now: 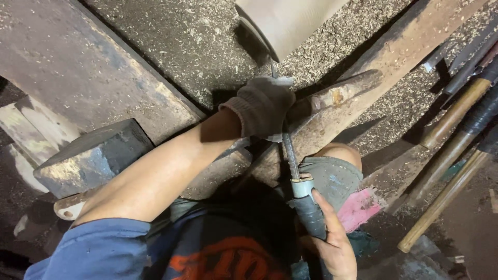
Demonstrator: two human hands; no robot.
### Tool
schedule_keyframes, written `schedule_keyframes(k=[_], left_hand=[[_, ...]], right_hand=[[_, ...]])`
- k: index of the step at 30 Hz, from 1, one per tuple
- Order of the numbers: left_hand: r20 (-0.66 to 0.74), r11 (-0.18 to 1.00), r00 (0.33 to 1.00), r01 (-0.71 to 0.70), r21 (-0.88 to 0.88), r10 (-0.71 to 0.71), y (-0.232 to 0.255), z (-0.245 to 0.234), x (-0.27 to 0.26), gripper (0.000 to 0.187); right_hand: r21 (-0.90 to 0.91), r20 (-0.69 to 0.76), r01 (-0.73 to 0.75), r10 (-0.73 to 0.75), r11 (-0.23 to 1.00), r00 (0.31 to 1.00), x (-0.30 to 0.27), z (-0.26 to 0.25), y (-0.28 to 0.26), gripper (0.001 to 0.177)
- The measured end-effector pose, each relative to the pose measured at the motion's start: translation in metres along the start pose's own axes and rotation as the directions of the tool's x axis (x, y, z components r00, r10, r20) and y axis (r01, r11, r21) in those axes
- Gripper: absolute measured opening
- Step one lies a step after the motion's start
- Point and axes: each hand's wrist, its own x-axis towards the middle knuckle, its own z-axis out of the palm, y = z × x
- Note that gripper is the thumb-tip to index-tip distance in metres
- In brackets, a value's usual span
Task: Manually filing a wooden piece on a lathe-like woodworking station.
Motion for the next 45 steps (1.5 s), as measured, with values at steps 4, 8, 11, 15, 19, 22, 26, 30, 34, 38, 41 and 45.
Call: schedule_keyframes(k=[4,8,11,15,19,22,26,30,34,38,41,45], left_hand=[[0.034,1.000,0.999,0.015,-0.015,-0.015,0.004,-0.004,-0.001,0.029],[-0.058,1.000,0.998,-0.014,0.000,0.014,-0.006,0.016,0.003,0.026],[-0.062,0.999,0.998,-0.005,-0.031,0.004,-0.005,0.012,0.000,0.025],[-0.026,0.999,1.000,0.012,-0.044,-0.013,-0.001,0.006,-0.003,0.031],[-0.085,0.999,0.996,-0.018,-0.028,0.016,0.001,0.004,-0.004,0.030],[-0.052,1.000,0.999,0.005,-0.014,-0.006,0.004,-0.001,-0.005,0.030],[-0.087,1.000,0.996,-0.007,0.004,0.007,0.006,-0.008,-0.010,0.030],[-0.050,1.000,0.999,0.005,0.009,-0.005,0.005,-0.004,-0.009,0.039],[-0.201,0.994,0.978,-0.065,-0.084,0.047,-0.004,0.024,-0.012,0.044],[-0.393,0.998,0.919,-0.049,-0.035,0.032,0.019,0.031,-0.032,0.041],[-0.391,0.993,0.918,0.098,0.058,-0.068,0.029,0.023,-0.031,0.043],[-0.305,0.994,0.946,0.108,-0.031,-0.113,0.022,0.011,-0.022,0.030]], right_hand=[[-0.083,-0.068,0.000,-0.006,0.997,0.998,0.003,0.002,0.002,0.097],[-0.011,-0.084,-0.076,0.074,0.997,0.994,0.003,0.003,0.002,0.102],[0.086,-0.074,-0.136,0.143,0.987,0.987,0.002,0.005,-0.001,0.104],[0.205,-0.041,-0.126,0.137,0.971,0.990,0.000,0.007,0.000,0.104],[0.236,-0.040,-0.101,0.114,0.966,0.993,0.001,0.006,0.003,0.103],[0.249,-0.056,-0.119,0.137,0.961,0.989,0.001,0.001,0.014,0.105],[0.234,-0.036,-0.087,0.098,0.968,0.995,0.007,0.002,0.008,0.104],[0.268,-0.015,-0.107,0.115,0.957,0.993,0.008,0.004,-0.004,0.098],[0.168,-0.004,-0.138,0.141,0.976,0.990,0.007,-0.011,-0.001,0.095],[0.152,0.017,-0.153,0.152,0.976,0.988,-0.005,-0.009,-0.029,0.093],[0.187,-0.006,-0.239,0.245,0.953,0.970,-0.010,0.001,-0.047,0.094],[0.129,-0.041,-0.249,0.256,0.960,0.966,-0.004,0.000,-0.036,0.100]])
